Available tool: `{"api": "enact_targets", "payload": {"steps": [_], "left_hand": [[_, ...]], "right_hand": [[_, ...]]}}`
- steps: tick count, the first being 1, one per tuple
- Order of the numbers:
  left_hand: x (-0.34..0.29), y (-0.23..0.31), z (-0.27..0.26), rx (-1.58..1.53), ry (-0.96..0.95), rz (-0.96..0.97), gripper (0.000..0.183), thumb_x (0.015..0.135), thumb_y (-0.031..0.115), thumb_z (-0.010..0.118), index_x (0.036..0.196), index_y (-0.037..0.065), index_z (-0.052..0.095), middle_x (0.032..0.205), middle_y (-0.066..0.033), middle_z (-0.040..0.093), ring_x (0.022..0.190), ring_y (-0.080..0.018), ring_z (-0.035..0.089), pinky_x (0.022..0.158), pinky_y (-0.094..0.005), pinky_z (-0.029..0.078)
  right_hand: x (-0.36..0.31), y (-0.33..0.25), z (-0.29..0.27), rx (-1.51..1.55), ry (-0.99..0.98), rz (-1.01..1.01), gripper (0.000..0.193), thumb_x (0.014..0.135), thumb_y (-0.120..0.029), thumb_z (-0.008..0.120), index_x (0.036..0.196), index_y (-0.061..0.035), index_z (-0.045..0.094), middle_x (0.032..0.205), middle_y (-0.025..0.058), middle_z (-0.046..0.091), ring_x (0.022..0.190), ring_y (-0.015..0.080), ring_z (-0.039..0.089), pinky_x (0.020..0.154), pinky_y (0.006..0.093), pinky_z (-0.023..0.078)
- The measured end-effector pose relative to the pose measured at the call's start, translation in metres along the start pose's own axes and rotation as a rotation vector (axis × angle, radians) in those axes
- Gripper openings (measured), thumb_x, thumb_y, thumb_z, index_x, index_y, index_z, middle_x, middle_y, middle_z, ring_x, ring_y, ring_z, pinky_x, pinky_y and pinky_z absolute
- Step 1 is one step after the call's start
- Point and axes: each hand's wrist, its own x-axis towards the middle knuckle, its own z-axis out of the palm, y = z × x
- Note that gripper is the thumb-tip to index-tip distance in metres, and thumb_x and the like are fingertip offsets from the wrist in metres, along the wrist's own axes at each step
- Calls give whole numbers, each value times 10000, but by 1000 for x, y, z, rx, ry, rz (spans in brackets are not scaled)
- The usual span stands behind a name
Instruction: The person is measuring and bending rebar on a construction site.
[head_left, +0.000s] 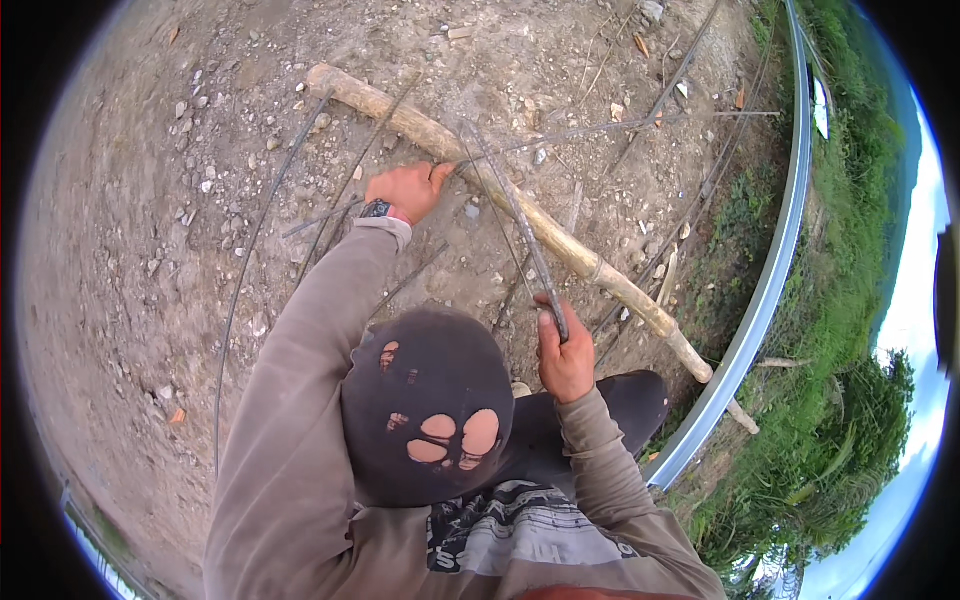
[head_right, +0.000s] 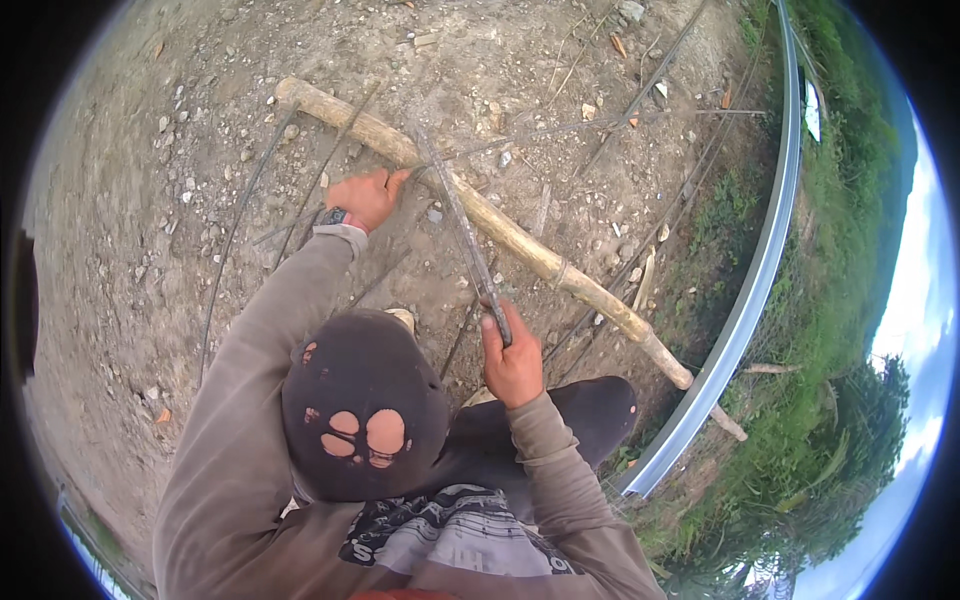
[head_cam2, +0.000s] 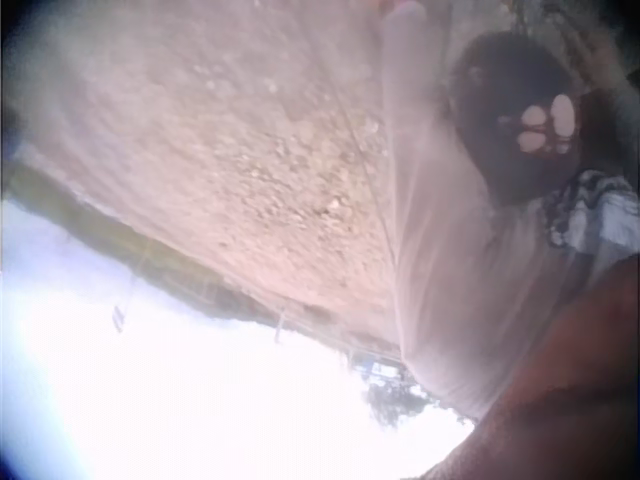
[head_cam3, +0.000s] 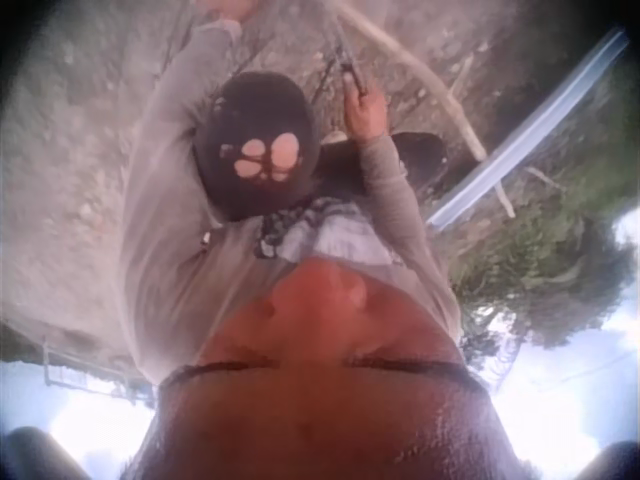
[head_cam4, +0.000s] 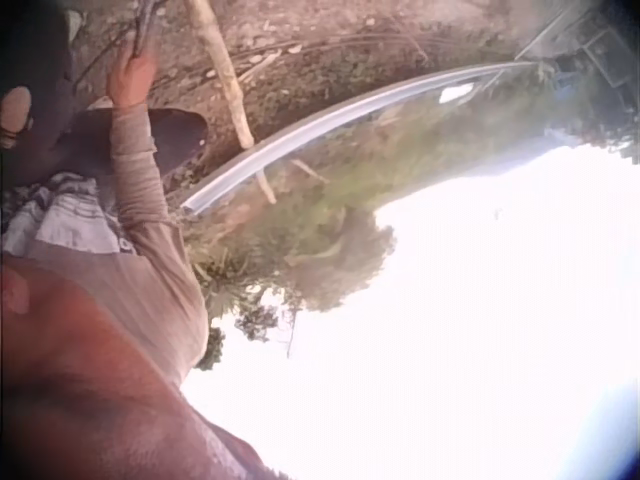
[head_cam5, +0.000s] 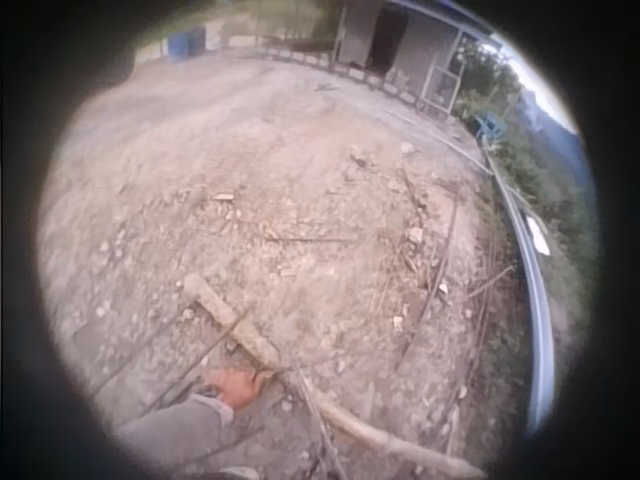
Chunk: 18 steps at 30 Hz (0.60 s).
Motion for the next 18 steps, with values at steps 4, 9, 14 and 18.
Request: {"api": "enact_targets", "payload": {"steps": [4, 9, 14, 18], "left_hand": [[10, 7, 13, -68, 107, 71, 525, 905, 543, 352, 785, 119, 638, 731, -142, 652, 695, -342, 631, 603, -453, 486], [7, -12, 13, -51, 48, 57, 542, 906, 547, 343, 789, 105, 633, 752, -148, 654, 715, -343, 631, 626, -457, 489], [3, -5, -8, -59, 0, 31, 547, 904, 551, 339, 825, 107, 647, 796, -153, 660, 765, -343, 634, 665, -451, 492], [9, 11, -3, -102, 10, 51, 550, 903, 553, 337, 831, 107, 651, 807, -154, 662, 770, -344, 635, 666, -451, 492]], "right_hand": [[123, -23, 41, -71, 42, -92, 295, 918, -262, 484, 1095, -42, 567, 916, 211, 622, 842, 391, 595, 741, 400, 470], [73, -1, 46, -69, 47, -124, 290, 919, -252, 486, 1120, -57, 563, 917, 204, 626, 834, 379, 611, 742, 393, 475], [-8, 4, 1, 1, 13, -25, 266, 917, -205, 497, 1119, -47, 568, 697, 75, 550, 650, 126, 511, 613, 293, 427], [123, -12, 52, -81, 89, -162, 273, 915, -252, 491, 1075, -46, 575, 778, 151, 610, 704, 291, 586, 667, 353, 457]]}}
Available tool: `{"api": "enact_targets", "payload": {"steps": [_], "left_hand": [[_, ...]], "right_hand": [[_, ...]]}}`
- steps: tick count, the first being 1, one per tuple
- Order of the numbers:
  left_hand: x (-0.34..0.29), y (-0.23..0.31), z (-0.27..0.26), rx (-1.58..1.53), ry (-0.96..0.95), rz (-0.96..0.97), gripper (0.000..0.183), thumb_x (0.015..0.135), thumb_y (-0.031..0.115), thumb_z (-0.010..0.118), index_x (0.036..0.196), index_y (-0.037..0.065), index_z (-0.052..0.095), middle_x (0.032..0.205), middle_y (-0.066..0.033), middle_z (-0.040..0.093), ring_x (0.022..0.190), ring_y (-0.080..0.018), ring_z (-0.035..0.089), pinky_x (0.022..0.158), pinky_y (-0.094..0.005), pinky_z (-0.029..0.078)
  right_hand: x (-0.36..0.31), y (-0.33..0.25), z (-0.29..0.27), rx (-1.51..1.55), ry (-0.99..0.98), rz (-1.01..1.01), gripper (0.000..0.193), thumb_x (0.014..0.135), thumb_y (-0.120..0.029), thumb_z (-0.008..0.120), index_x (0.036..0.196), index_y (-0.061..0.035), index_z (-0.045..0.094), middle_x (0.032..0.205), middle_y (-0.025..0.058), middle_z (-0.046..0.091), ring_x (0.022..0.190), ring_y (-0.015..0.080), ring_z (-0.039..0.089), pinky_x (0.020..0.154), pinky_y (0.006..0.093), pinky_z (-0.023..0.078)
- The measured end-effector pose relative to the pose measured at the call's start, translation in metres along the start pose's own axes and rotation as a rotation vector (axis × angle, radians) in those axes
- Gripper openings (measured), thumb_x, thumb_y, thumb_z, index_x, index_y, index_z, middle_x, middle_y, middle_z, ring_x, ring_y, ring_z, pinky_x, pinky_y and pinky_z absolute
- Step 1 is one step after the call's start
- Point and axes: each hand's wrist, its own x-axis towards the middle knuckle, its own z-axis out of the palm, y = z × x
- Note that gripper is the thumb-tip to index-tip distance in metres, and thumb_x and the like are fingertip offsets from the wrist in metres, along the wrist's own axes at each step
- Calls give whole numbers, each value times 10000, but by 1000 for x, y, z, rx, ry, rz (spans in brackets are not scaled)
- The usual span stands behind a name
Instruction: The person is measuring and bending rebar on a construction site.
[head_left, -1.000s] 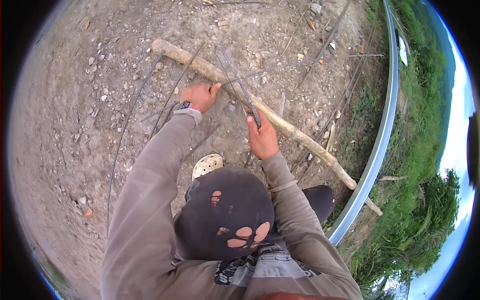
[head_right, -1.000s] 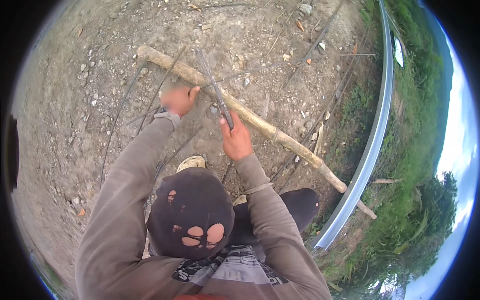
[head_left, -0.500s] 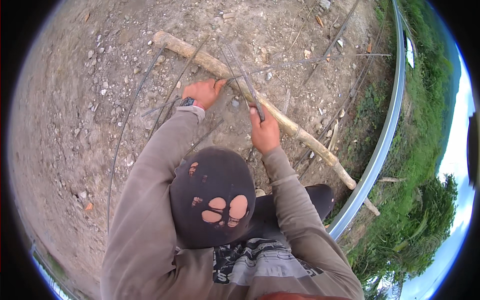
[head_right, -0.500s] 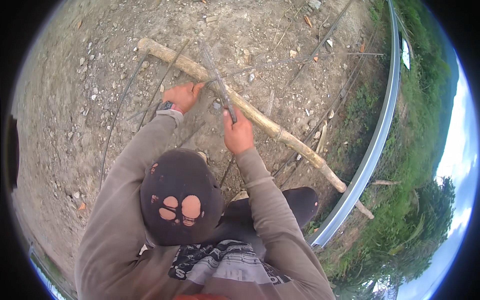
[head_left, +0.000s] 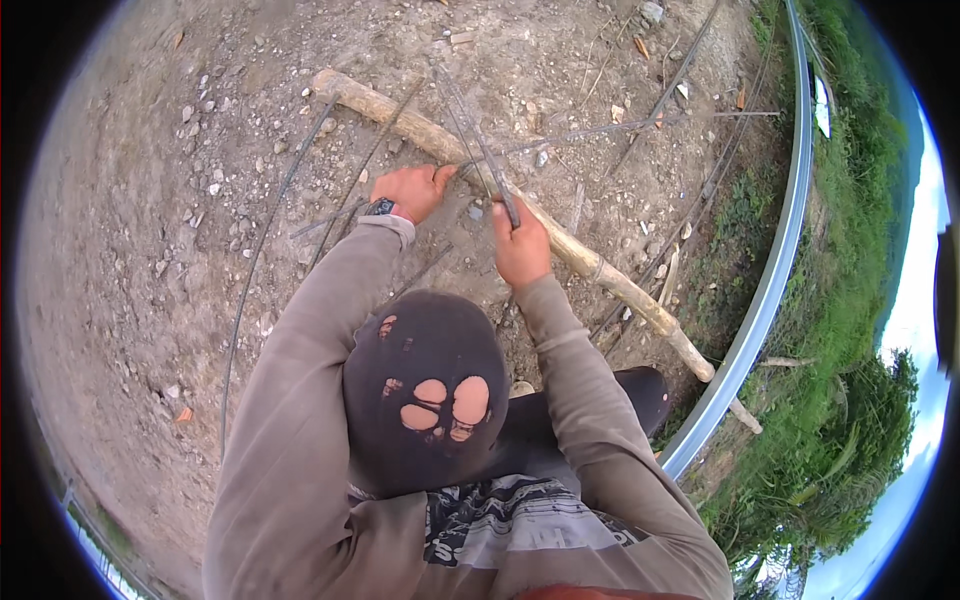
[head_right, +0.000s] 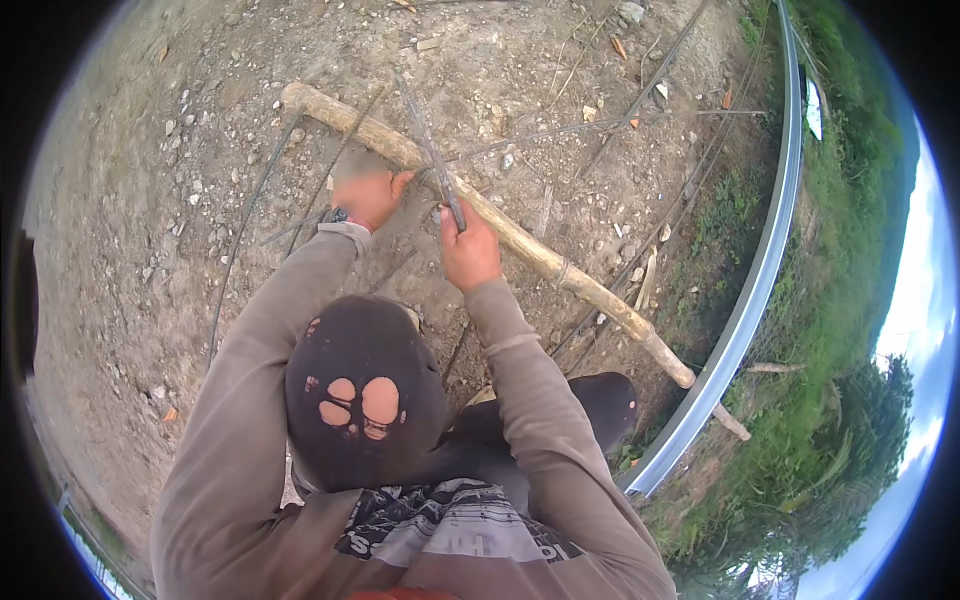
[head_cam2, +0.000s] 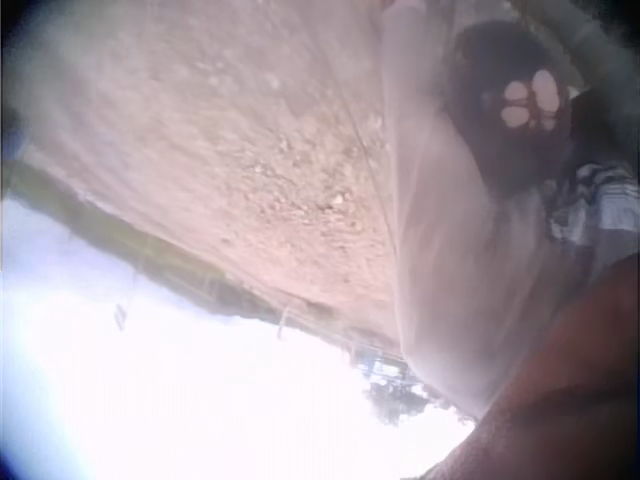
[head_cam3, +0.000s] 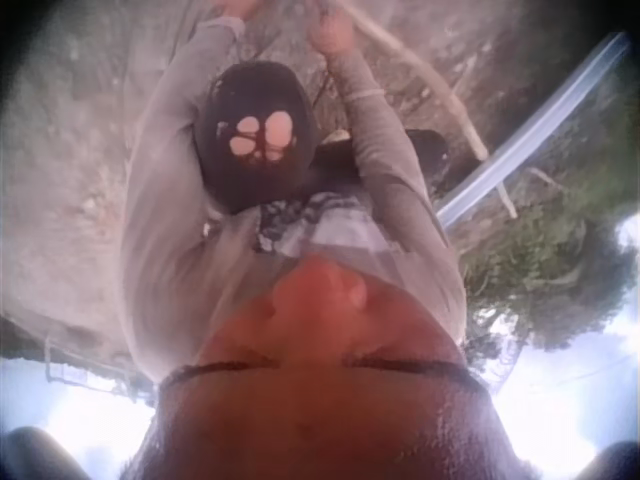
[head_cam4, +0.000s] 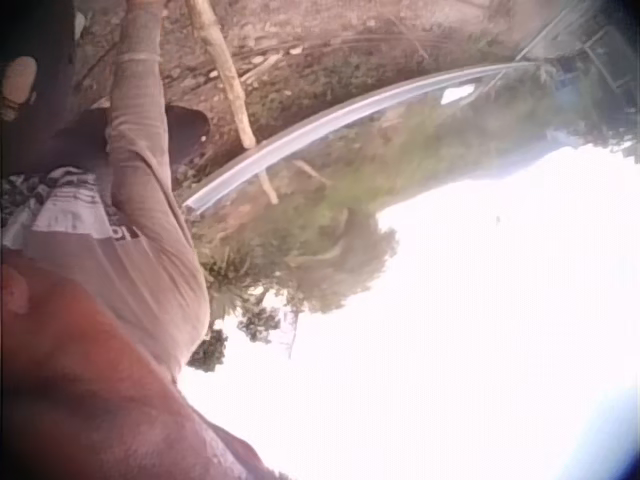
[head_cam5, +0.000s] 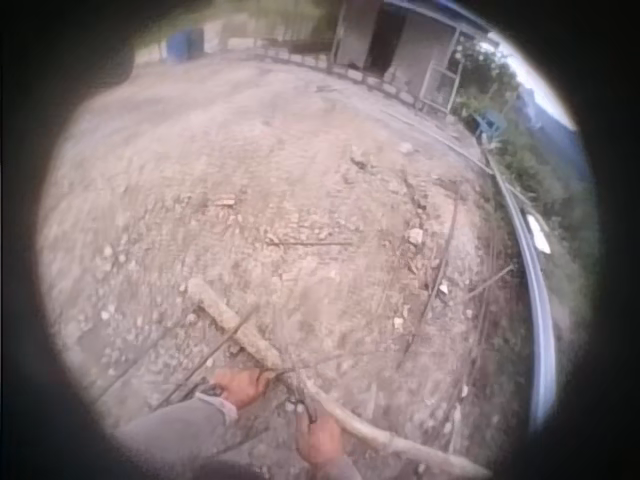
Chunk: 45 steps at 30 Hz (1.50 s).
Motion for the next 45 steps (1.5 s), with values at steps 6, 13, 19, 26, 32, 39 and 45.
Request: {"api": "enact_targets", "payload": {"steps": [6, 13, 19, 26, 32, 39, 45], "left_hand": [[-6, -22, 6, 46, -15, -20, 559, 902, 557, 333, 827, 105, 652, 791, -152, 662, 756, -342, 637, 658, -455, 492], [-1, -12, 0, 40, -19, 1, 576, 906, 565, 307, 828, 108, 649, 781, -145, 661, 756, -340, 636, 661, -454, 490], [-3, -25, 10, 55, -56, 5, 581, 911, 566, 290, 838, 113, 646, 793, -146, 662, 770, -338, 635, 666, -446, 490], [-1, -14, 0, 46, -25, -11, 575, 908, 564, 303, 836, 113, 652, 776, -147, 661, 759, -338, 635, 666, -442, 492], [-1, -19, 13, 33, -9, -9, 547, 902, 556, 340, 813, 117, 653, 766, -147, 659, 751, -338, 636, 657, -444, 493], [-5, -19, 1, 67, -18, -16, 548, 902, 561, 333, 810, 119, 644, 764, -146, 660, 730, -335, 638, 625, -453, 489], [0, -20, 16, 32, -11, 11, 552, 905, 563, 321, 825, 120, 641, 756, -154, 657, 730, -344, 635, 632, -463, 486]], "right_hand": [[-65, 5, -18, 22, -29, 64, 266, 913, -239, 500, 1090, -56, 576, 786, 146, 606, 725, 257, 597, 678, 346, 456], [-43, -2, -26, 25, -28, 41, 272, 912, -237, 500, 1104, -63, 583, 901, 182, 641, 793, 335, 627, 721, 369, 481], [-38, 6, -3, 11, -31, -14, 297, 916, -251, 489, 1125, -60, 577, 947, 206, 633, 850, 376, 619, 732, 378, 484], [-62, 1, -26, 41, -26, 49, 263, 903, -211, 511, 1108, -63, 582, 904, 207, 632, 835, 351, 630, 719, 368, 487], [-12, 11, 19, 20, 20, -9, 308, 898, -219, 517, 1162, -62, 547, 922, 205, 629, 842, 384, 608, 729, 394, 483], [-110, 1, -54, 52, -65, 142, 274, 911, -213, 495, 1129, -72, 582, 887, 190, 638, 816, 341, 632, 716, 346, 483], [-8, 1, 10, 23, 23, 38, 284, 911, -234, 508, 1105, -38, 575, 837, 221, 618, 775, 363, 621, 677, 377, 474]]}}
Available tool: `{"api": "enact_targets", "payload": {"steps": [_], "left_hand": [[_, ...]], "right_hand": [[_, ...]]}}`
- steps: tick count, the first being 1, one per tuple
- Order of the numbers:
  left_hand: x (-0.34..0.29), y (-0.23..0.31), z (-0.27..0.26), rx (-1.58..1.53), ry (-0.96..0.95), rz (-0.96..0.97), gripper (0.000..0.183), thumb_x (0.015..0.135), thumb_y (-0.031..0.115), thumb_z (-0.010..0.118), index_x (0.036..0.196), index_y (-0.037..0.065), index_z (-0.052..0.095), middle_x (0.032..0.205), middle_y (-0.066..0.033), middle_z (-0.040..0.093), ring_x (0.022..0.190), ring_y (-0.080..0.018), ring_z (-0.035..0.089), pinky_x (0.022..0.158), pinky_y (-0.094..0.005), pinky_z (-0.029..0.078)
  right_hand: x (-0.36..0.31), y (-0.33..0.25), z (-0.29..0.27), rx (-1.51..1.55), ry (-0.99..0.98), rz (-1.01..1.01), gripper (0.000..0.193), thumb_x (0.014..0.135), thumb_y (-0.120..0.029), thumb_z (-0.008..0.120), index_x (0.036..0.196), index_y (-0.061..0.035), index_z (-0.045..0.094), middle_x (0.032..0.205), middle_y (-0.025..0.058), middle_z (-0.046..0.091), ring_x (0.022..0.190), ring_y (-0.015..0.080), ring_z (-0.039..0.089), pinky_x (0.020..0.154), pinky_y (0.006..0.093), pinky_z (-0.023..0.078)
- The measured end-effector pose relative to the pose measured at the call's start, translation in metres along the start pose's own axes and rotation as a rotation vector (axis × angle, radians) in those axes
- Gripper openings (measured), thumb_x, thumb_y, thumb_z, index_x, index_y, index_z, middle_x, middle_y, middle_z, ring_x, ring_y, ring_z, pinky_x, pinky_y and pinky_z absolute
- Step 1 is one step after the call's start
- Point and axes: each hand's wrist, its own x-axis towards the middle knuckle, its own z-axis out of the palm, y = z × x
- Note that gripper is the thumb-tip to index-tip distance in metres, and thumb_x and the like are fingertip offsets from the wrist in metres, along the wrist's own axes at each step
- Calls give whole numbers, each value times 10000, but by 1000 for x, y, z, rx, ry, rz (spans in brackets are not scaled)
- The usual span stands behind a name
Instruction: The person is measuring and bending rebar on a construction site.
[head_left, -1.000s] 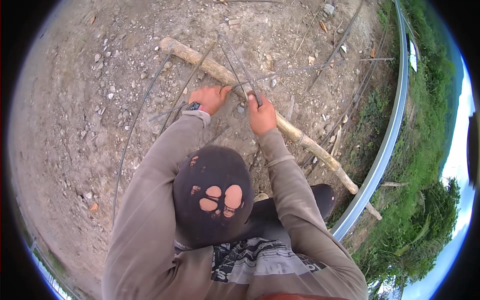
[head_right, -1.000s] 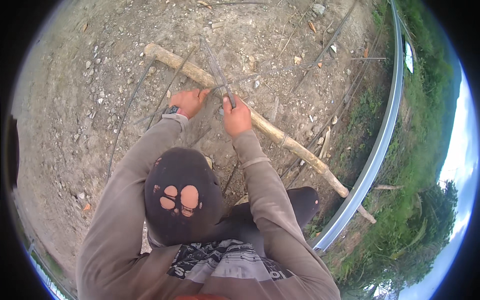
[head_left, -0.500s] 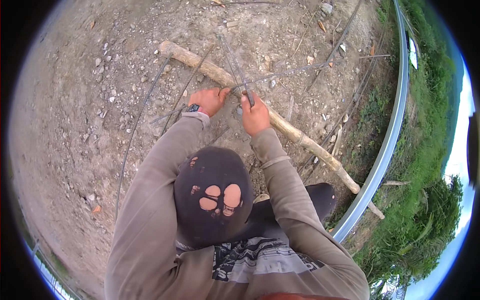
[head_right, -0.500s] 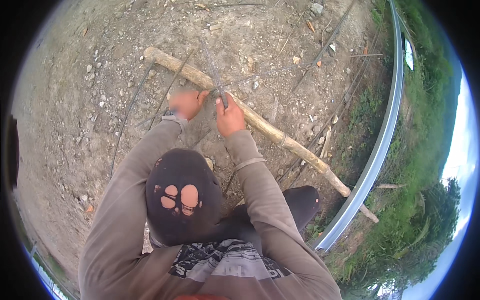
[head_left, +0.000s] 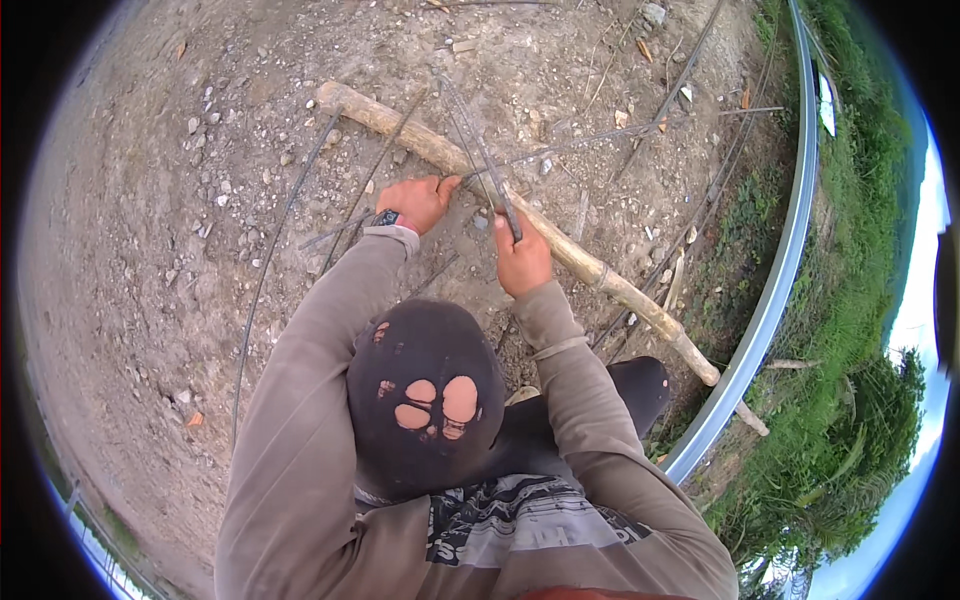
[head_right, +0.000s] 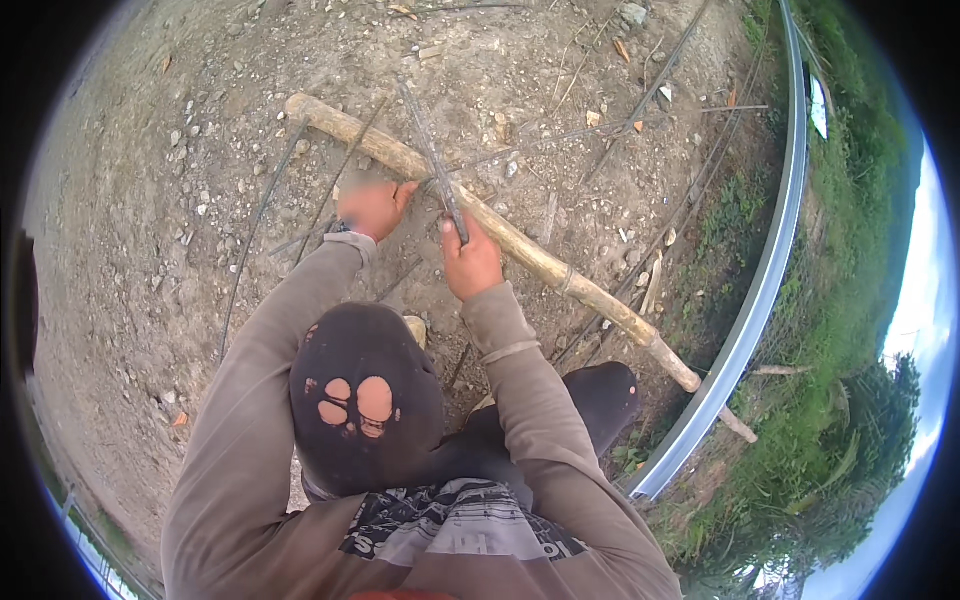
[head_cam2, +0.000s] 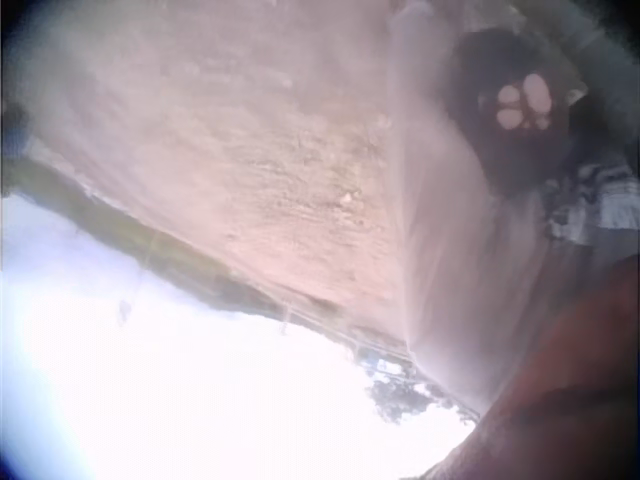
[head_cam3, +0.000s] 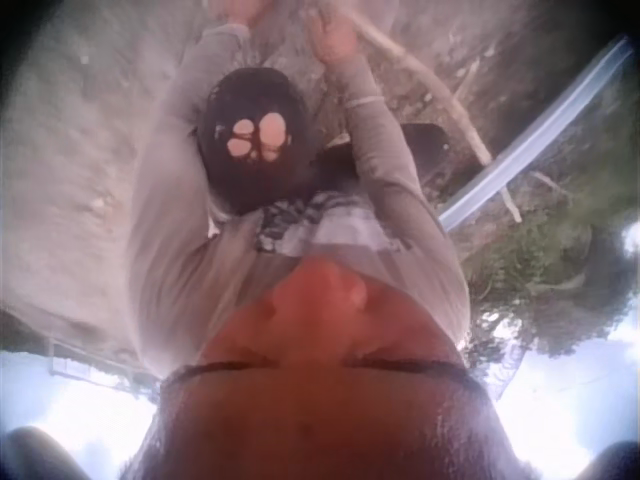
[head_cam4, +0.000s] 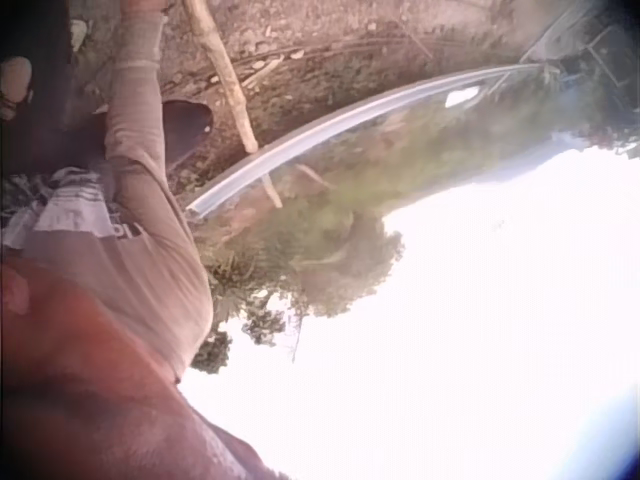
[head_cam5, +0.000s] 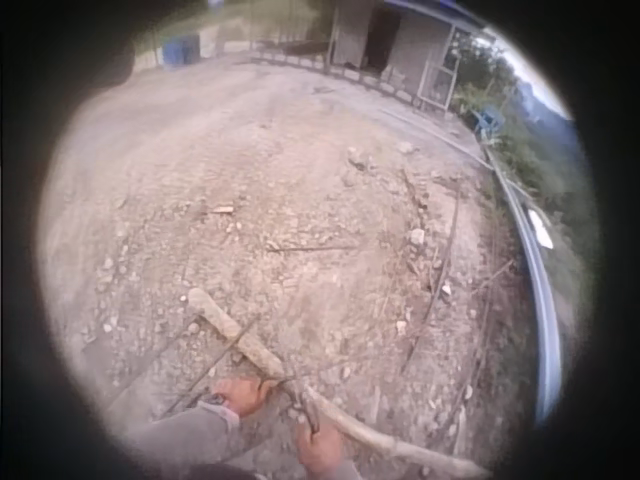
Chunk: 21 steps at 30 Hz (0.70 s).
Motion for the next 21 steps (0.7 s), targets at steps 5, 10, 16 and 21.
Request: {"api": "enact_targets", "payload": {"steps": [5, 10, 16, 21], "left_hand": [[-6, 1, -15, 50, -9, -33, 559, 906, 561, 320, 810, 111, 639, 739, -156, 655, 719, -348, 634, 629, -467, 485], [6, 19, -12, -21, -4, -2, 551, 910, 548, 318, 825, 109, 640, 794, -149, 661, 759, -342, 634, 662, -452, 488], [5, -13, 4, 28, 14, -48, 559, 909, 552, 309, 835, 106, 639, 809, -146, 662, 774, -347, 633, 674, -451, 490], [4, 2, -12, 47, -20, -80, 566, 908, 561, 299, 842, 111, 636, 801, -147, 661, 770, -356, 631, 667, -465, 489]], "right_hand": [[-134, 7, -81, 104, -114, 247, 237, 911, -193, 512, 1091, -60, 590, 755, 91, 609, 715, 129, 561, 661, 297, 453], [0, 2, -16, -2, 6, -27, 259, 911, -230, 506, 1078, -47, 582, 833, 168, 631, 737, 312, 616, 683, 345, 472], [-67, 18, -25, -14, -62, 41, 290, 904, -235, 520, 1123, -51, 563, 873, 187, 634, 803, 335, 627, 712, 360, 484], [-101, 2, -72, 25, -98, 107, 276, 902, -214, 524, 1119, -50, 573, 826, 171, 628, 765, 273, 633, 681, 344, 481]]}}
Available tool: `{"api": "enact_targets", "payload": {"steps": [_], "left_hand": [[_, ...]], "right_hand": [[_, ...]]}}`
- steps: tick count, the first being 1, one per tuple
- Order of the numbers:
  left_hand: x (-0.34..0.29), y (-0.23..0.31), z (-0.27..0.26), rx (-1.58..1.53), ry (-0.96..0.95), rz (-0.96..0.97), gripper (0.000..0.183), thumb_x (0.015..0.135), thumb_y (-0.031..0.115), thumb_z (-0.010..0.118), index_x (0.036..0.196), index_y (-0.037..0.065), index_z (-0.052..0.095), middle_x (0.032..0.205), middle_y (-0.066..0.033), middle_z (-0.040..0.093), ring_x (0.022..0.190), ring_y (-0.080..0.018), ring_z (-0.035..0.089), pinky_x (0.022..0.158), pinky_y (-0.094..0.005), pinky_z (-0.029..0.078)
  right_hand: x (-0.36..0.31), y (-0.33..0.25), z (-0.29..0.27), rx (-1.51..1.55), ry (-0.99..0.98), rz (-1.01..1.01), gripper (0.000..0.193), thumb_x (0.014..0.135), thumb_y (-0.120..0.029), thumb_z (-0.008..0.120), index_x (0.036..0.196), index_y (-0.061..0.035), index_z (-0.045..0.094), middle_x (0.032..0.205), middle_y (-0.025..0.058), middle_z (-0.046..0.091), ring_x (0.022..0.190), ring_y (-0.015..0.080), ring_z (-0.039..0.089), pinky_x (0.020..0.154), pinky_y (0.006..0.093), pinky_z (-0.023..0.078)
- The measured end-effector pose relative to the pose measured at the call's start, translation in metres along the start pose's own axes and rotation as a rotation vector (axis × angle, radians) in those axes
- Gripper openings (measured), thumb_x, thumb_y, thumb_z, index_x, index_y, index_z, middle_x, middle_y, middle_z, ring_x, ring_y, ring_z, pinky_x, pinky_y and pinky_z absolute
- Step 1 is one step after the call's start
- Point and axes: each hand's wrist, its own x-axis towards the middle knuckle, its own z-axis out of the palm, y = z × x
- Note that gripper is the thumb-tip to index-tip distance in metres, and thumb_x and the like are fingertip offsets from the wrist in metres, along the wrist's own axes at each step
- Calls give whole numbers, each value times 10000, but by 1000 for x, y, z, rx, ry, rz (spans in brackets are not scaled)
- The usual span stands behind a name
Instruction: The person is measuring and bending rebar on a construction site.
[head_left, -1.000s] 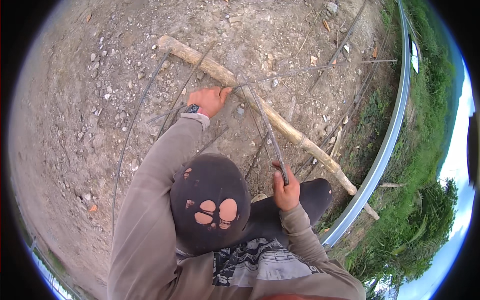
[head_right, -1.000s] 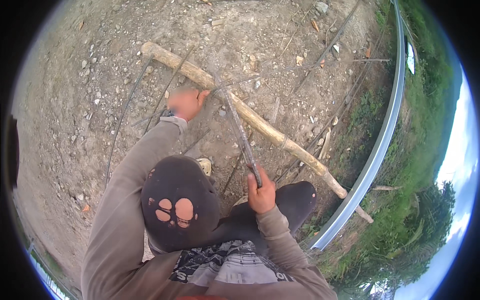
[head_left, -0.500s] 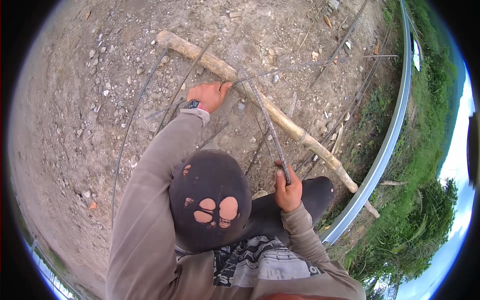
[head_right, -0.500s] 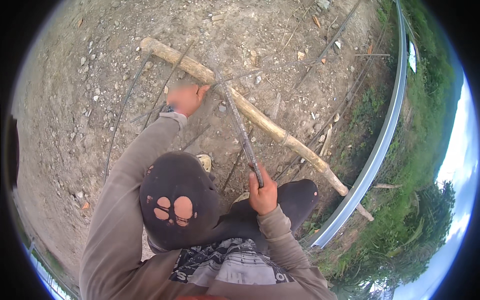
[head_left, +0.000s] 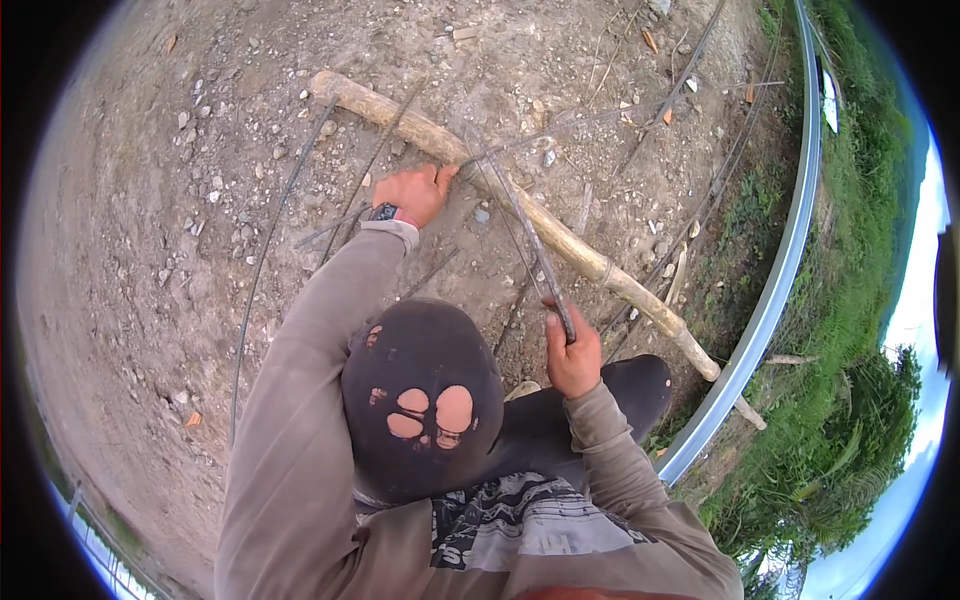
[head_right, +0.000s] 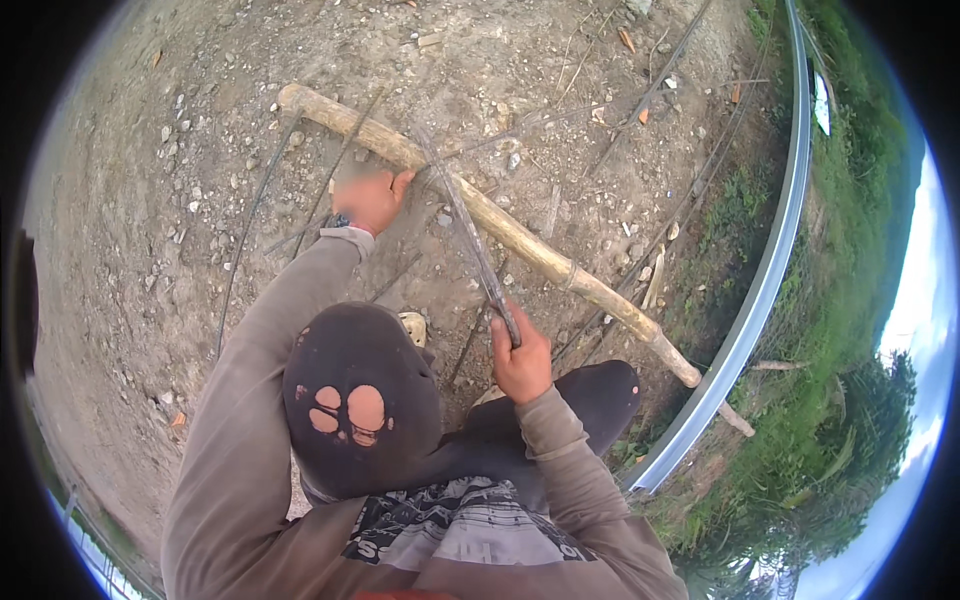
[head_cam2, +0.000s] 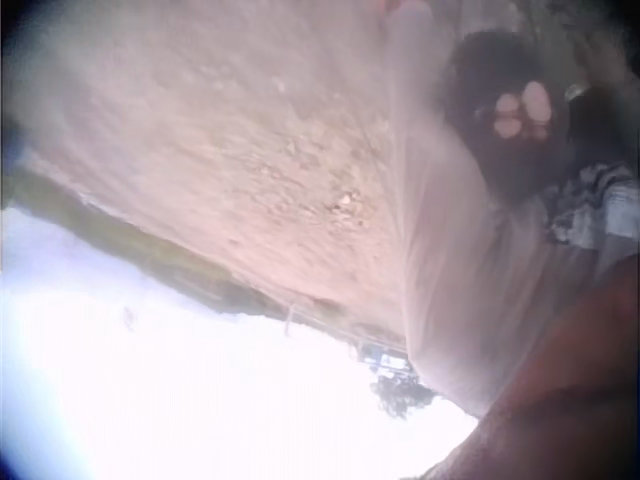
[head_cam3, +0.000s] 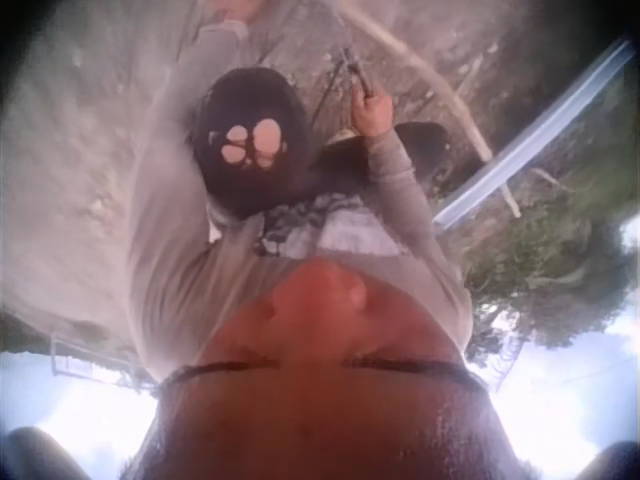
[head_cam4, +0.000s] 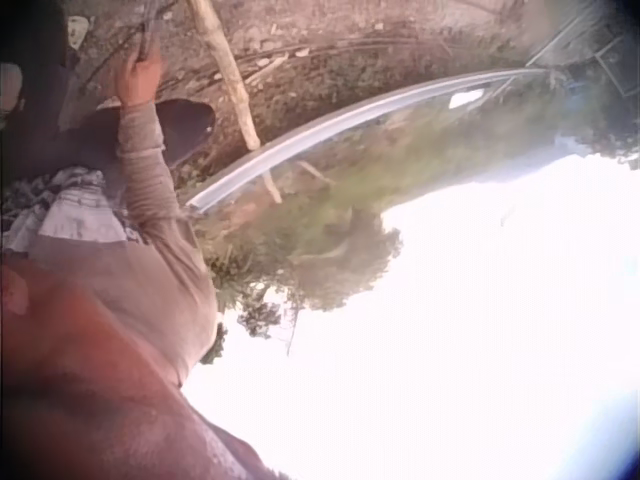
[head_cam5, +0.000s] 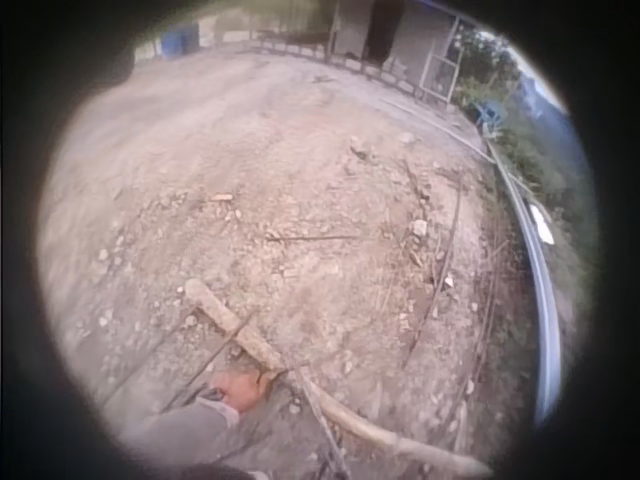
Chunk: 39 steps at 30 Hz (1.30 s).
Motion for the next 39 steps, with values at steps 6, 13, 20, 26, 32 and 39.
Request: {"api": "enact_targets", "payload": {"steps": [6, 13, 20, 26, 32, 39], "left_hand": [[15, -6, 2, -74, 0, -22, 558, 911, 553, 301, 873, 113, 643, 872, -175, 656, 827, -352, 625, 721, -465, 483], [-1, -6, -9, -5, -24, 18, 563, 908, 551, 313, 864, 106, 655, 848, -160, 660, 816, -344, 629, 713, -455, 487], [4, -7, 11, -78, 81, 48, 569, 890, 567, 347, 801, 112, 677, 804, -137, 664, 753, -342, 629, 662, -452, 487], [-10, 21, 0, -31, -43, 58, 578, 877, 592, 338, 848, 124, 676, 851, -139, 666, 814, -334, 634, 701, -459, 488], [-11, 21, 3, 46, -43, 79, 571, 885, 587, 334, 855, 127, 671, 820, -139, 666, 793, -326, 639, 698, -454, 494], [-9, 17, 12, 7, 105, 140, 551, 875, 587, 378, 741, 130, 655, 724, -125, 654, 694, -327, 633, 609, -449, 486]], "right_hand": [[110, 14, 63, -52, 186, -279, 251, 914, -247, 503, 1072, -74, 596, 821, 161, 624, 738, 333, 600, 688, 362, 467], [9, 0, 0, 59, -20, 52, 267, 925, -248, 503, 1099, -64, 587, 668, 62, 526, 631, 117, 499, 625, 281, 438], [2, 12, 4, -60, 12, -51, 345, 909, -251, 534, 1170, -27, 551, 907, 156, 659, 775, 261, 649, 716, 314, 491], [-24, 35, -6, 58, 5, 87, 324, 916, -220, 528, 1166, -15, 551, 874, 123, 645, 765, 168, 624, 708, 288, 481], [-26, 29, -1, 121, -4, 112, 296, 925, -228, 512, 1149, -43, 563, 771, 106, 610, 645, 147, 560, 627, 290, 461], [15, 29, 20, 101, 50, 9, 298, 930, -255, 503, 1145, -56, 562, 735, 108, 590, 643, 159, 555, 629, 292, 453]]}}
